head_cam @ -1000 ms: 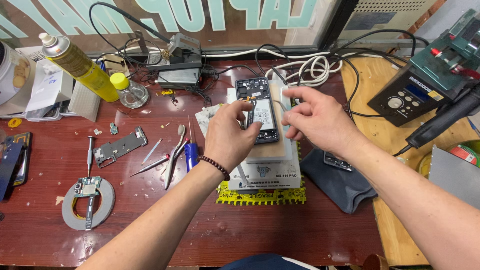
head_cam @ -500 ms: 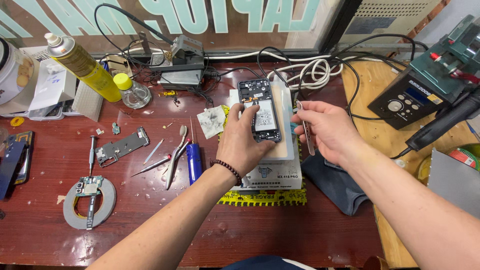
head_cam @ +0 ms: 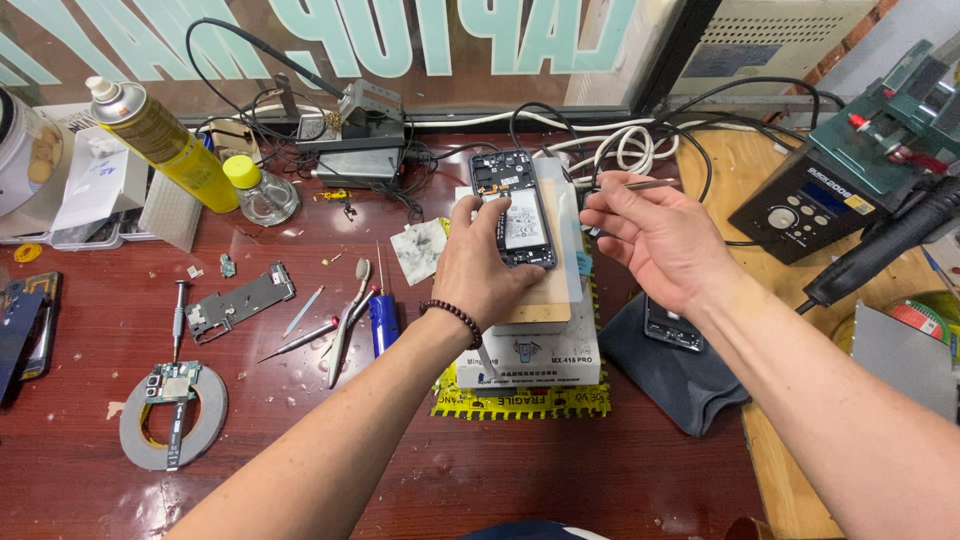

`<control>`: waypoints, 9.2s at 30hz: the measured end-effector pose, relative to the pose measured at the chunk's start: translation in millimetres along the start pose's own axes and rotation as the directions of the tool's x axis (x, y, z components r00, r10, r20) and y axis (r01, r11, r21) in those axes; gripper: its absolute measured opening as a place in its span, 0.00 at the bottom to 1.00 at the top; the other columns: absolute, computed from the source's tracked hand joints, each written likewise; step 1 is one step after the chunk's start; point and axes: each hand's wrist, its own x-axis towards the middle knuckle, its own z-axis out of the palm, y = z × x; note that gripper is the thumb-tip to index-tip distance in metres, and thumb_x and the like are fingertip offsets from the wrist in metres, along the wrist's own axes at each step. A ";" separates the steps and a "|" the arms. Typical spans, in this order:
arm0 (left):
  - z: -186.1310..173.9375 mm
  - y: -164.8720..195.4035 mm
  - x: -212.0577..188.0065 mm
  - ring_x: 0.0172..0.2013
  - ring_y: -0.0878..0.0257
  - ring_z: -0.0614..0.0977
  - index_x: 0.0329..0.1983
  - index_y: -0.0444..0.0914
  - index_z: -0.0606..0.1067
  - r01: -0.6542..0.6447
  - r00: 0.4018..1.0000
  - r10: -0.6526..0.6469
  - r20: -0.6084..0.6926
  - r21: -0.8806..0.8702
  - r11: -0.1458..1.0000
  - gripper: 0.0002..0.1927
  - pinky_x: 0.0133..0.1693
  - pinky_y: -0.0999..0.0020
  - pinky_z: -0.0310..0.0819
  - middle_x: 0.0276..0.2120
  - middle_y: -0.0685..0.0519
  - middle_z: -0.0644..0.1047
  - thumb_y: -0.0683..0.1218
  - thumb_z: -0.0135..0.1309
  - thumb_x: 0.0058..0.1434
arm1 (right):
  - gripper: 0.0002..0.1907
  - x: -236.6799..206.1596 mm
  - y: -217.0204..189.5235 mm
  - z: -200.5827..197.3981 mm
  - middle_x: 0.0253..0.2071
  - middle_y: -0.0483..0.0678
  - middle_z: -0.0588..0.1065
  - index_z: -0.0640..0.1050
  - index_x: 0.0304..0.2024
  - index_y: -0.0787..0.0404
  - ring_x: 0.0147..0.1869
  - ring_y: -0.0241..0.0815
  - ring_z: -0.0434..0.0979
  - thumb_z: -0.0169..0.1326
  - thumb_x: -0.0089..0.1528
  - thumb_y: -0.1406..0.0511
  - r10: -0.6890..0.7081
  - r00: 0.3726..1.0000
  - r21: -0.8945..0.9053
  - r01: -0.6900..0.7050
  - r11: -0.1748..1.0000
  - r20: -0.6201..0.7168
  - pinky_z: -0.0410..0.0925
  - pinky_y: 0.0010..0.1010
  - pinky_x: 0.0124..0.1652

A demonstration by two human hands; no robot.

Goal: The person disassembles a smartphone, removes the battery and camera module, and reassembles the device. They use a plastic pry tool to separate components and handle the battery and camera module by hand.

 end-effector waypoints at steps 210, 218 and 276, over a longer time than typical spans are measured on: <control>-28.9 8.3 8.5 0.49 0.46 0.80 0.65 0.35 0.68 0.056 0.997 -0.053 -0.052 0.058 0.997 0.47 0.49 0.54 0.75 0.49 0.39 0.76 0.63 0.69 0.47 | 0.14 29.7 -6.0 44.9 0.26 0.40 0.74 0.81 0.45 0.65 0.19 0.28 0.62 0.61 0.57 0.70 -0.055 0.973 -0.406 -0.042 0.913 -0.225 0.53 0.25 0.18; -60.5 -1.4 14.4 0.40 0.66 0.82 0.52 0.35 0.77 0.213 0.964 -0.235 0.127 -0.896 0.389 0.18 0.38 0.68 0.80 0.43 0.52 0.81 0.50 0.59 0.64 | 0.15 9.6 -21.0 91.9 0.34 0.42 0.80 0.79 0.50 0.66 0.34 0.25 0.77 0.61 0.61 0.67 -0.401 0.888 -0.382 0.459 0.802 0.224 0.70 0.18 0.33; -88.5 -236.7 -3.9 0.40 0.53 0.86 0.35 0.40 0.84 0.403 0.870 -0.436 0.229 0.179 0.898 0.07 0.47 0.60 0.79 0.35 0.46 0.84 0.46 0.64 0.54 | 0.17 67.7 98.5 160.6 0.33 0.59 0.82 0.78 0.53 0.67 0.29 0.45 0.84 0.49 0.62 0.74 0.222 0.966 -0.827 -0.234 0.511 -0.136 0.77 0.34 0.28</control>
